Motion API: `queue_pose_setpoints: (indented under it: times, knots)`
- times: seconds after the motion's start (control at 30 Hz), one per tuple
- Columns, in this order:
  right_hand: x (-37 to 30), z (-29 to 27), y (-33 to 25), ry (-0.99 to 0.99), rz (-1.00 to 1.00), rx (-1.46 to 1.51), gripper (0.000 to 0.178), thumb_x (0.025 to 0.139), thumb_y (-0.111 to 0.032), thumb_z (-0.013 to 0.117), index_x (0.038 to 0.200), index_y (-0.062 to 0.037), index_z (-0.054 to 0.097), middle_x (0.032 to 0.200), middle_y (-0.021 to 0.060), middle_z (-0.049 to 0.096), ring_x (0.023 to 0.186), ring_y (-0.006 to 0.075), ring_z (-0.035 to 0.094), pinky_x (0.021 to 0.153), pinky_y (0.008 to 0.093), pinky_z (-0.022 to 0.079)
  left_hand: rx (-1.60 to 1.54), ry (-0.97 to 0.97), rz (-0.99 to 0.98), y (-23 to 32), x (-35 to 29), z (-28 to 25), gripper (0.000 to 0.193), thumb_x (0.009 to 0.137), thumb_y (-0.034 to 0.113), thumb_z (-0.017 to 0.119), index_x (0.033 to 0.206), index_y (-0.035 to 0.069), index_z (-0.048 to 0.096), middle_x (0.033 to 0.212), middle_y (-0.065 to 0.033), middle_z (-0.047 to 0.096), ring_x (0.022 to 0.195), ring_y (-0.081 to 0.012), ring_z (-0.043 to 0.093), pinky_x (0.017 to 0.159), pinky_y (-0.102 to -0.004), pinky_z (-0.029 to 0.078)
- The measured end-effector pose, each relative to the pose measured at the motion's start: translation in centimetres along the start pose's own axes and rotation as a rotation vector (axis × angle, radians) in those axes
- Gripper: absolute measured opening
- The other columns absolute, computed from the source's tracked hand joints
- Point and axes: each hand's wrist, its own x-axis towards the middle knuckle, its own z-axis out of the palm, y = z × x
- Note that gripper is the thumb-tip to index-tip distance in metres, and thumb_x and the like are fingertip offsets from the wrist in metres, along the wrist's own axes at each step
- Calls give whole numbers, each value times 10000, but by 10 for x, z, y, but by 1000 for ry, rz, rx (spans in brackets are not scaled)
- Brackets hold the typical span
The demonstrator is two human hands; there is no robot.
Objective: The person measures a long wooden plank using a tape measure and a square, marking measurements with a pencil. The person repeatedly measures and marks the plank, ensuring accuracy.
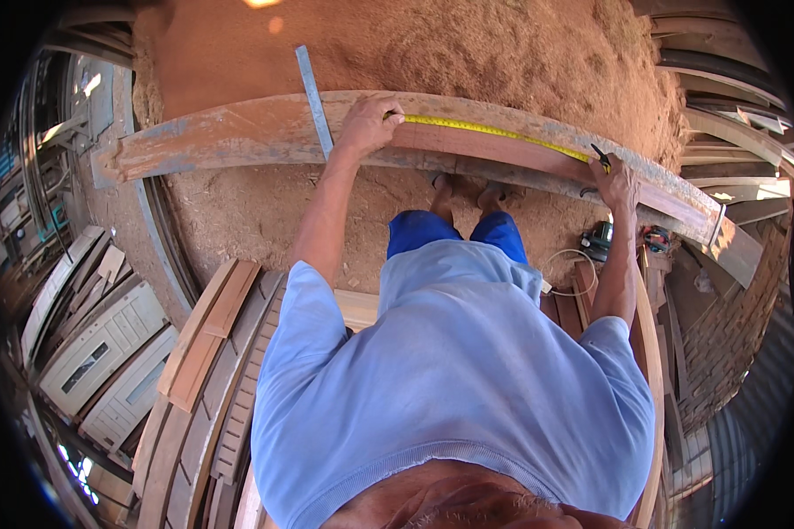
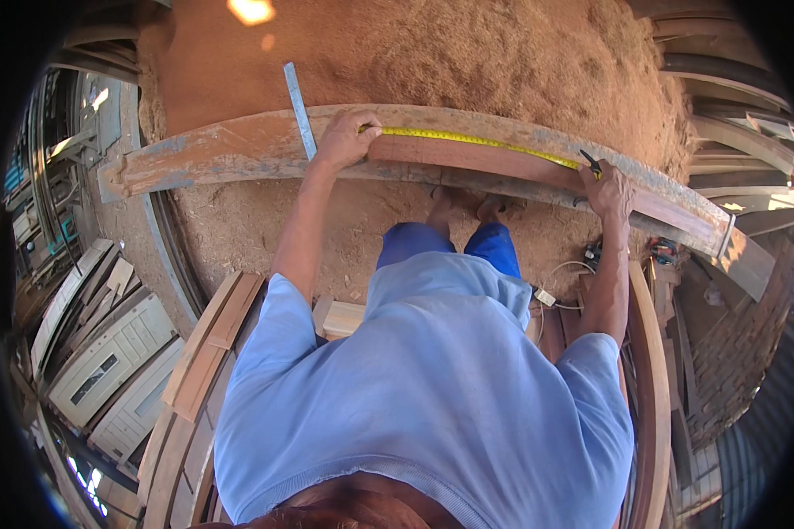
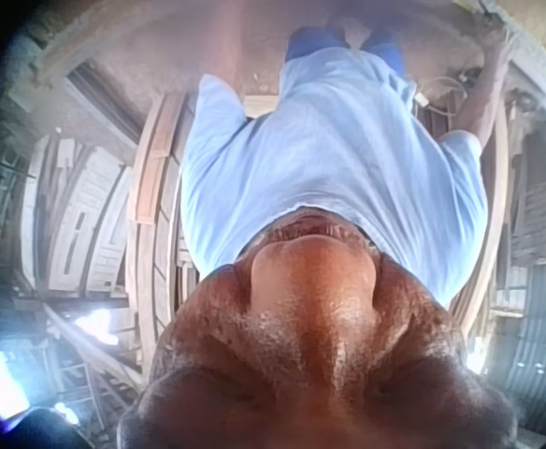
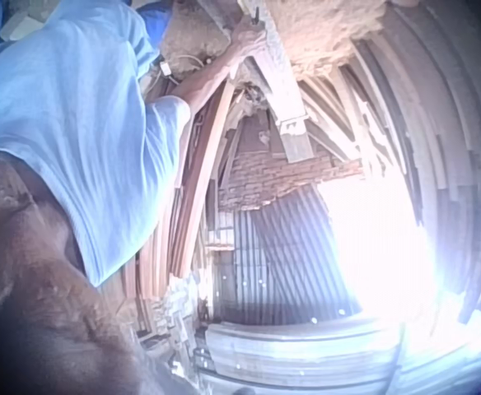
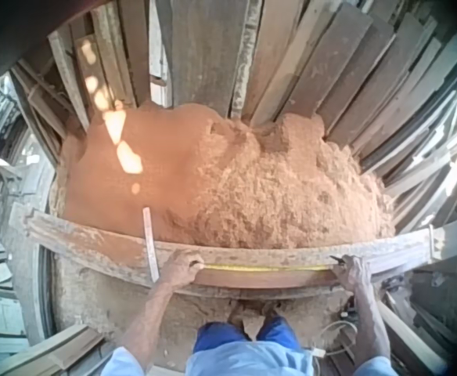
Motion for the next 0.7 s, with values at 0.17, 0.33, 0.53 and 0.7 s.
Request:
queue_pose_setpoints:
  times: [0.17,0.33,0.53,0.7]
  knots:
    - [-1,-1,-2,-9,20,2,617,929,-615,631,1281,-115,711,1218,221,720,1181,441,646,1009,539,489,-23,18,45,-5,2,3,178,932,239,746,1009,84,708,1033,-165,712,1074,-404,632,970,-485,490]
    - [-1,-6,-7,-13,10,20,607,929,-616,630,1256,-114,725,1203,221,726,1169,436,655,999,545,493,-18,60,88,-10,1,6,179,926,232,751,989,74,694,1064,-156,691,1073,-397,634,957,-481,491]
    - [2,2,3,-26,11,26,600,923,-618,635,1232,-114,730,1188,215,734,1148,429,669,970,540,510,-43,31,67,-3,1,2,180,928,231,748,990,71,692,1050,-154,695,1074,-396,634,949,-475,494]
    - [1,0,-1,11,7,18,597,919,-618,639,1217,-108,730,1174,220,734,1138,432,672,955,542,516,-39,4,57,-5,2,1,181,935,233,742,1009,74,700,1050,-148,711,1070,-390,638,950,-476,494]
